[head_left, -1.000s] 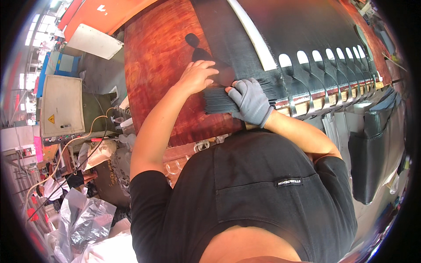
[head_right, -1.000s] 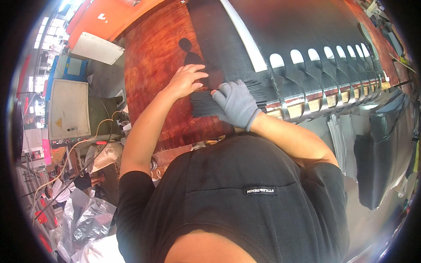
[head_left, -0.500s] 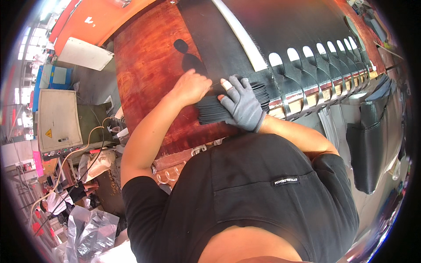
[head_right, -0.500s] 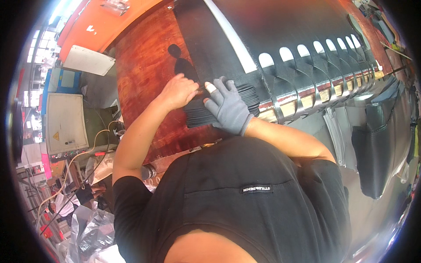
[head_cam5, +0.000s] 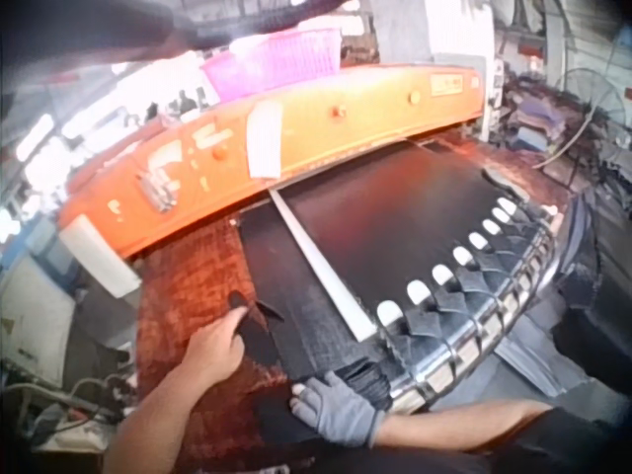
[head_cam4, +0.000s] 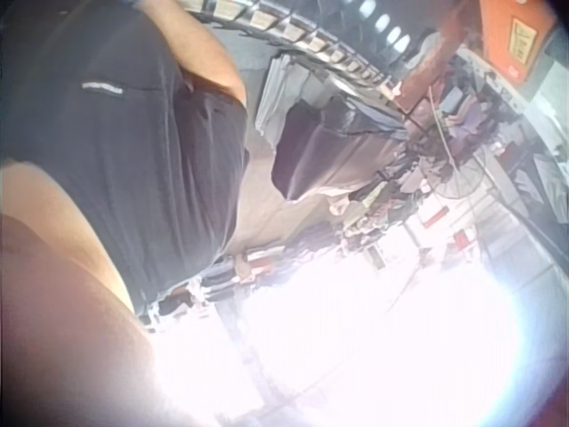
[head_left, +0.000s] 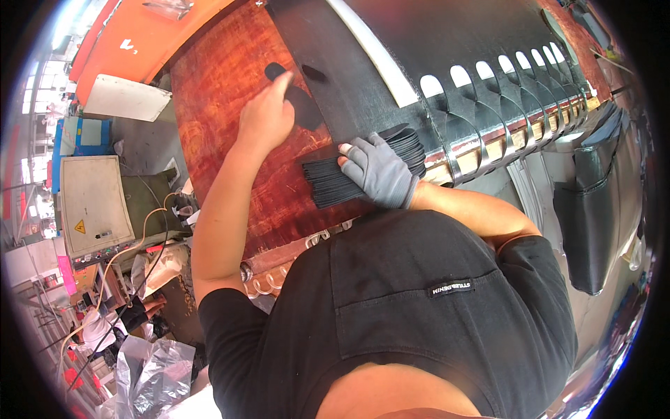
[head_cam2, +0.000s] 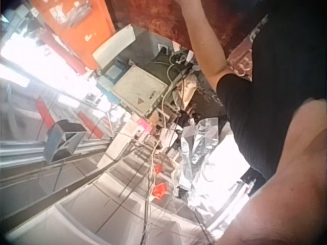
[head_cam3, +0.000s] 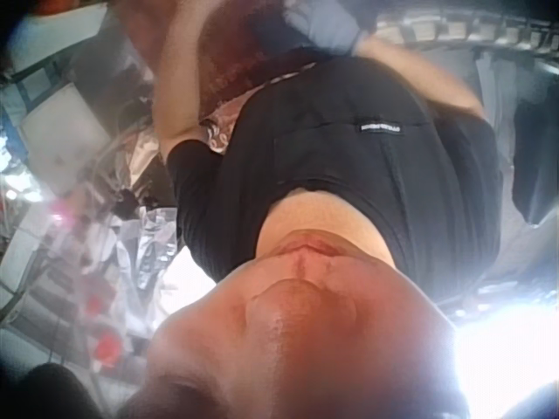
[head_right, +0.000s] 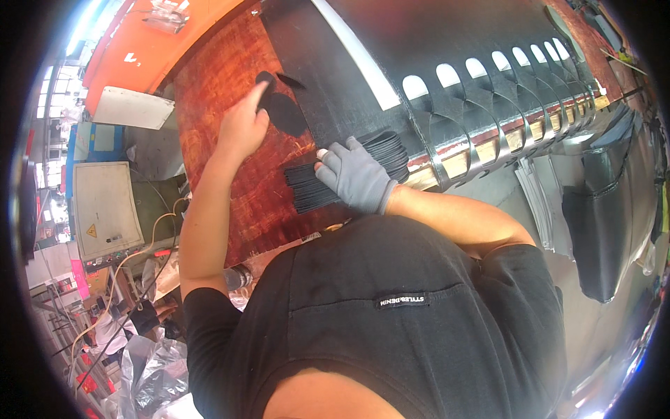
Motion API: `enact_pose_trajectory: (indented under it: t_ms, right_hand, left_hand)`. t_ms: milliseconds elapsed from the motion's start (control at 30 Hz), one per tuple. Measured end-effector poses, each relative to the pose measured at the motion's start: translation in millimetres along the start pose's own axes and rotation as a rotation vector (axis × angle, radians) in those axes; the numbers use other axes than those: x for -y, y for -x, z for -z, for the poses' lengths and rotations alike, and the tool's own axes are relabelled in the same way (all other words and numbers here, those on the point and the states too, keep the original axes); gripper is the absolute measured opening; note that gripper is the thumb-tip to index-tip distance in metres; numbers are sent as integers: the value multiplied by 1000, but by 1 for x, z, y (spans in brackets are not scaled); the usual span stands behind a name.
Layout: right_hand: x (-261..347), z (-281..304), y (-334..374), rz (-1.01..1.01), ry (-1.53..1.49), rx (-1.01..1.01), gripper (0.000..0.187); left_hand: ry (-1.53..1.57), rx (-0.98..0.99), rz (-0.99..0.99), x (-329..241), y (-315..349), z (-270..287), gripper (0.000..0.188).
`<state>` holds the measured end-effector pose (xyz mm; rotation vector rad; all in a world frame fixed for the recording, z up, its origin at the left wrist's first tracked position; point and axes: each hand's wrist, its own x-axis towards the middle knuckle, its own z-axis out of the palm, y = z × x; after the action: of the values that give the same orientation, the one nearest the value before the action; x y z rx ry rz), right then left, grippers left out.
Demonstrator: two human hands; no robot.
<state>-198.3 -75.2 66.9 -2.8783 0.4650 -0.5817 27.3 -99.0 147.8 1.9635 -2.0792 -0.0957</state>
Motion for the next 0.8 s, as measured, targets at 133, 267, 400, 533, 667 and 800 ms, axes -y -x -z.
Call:
enact_pose_trajectory:
  t_ms: [133, 267, 400, 533, 667, 800]
  right_hand:
    - [1, -7, 0, 21, 26, -140, 29]
    - [1, -8, 4, 1, 4, -126, 32]
    - [-2, -11, 5, 28, 7, -149, 29]
    - [-8, -15, 1, 52, -37, -227, 27]
    - [-9, -15, -1, 40, -14, -311, 31]
    - [-7, -13, -4, -25, -9, -100, 32]
  left_hand:
    - [197, -260, -65, -17, -21, 7, 53]
    - [188, -341, -378, -33, -27, -2, 44]
    - [-58, 462, -364, -26, -2, -27, 45]
    - [92, 610, -137, -6, 30, -35, 47]
    - [90, 670, -176, 3, 40, -37, 52]
    - [570, 1034, -45, 35, 19, -29, 54]
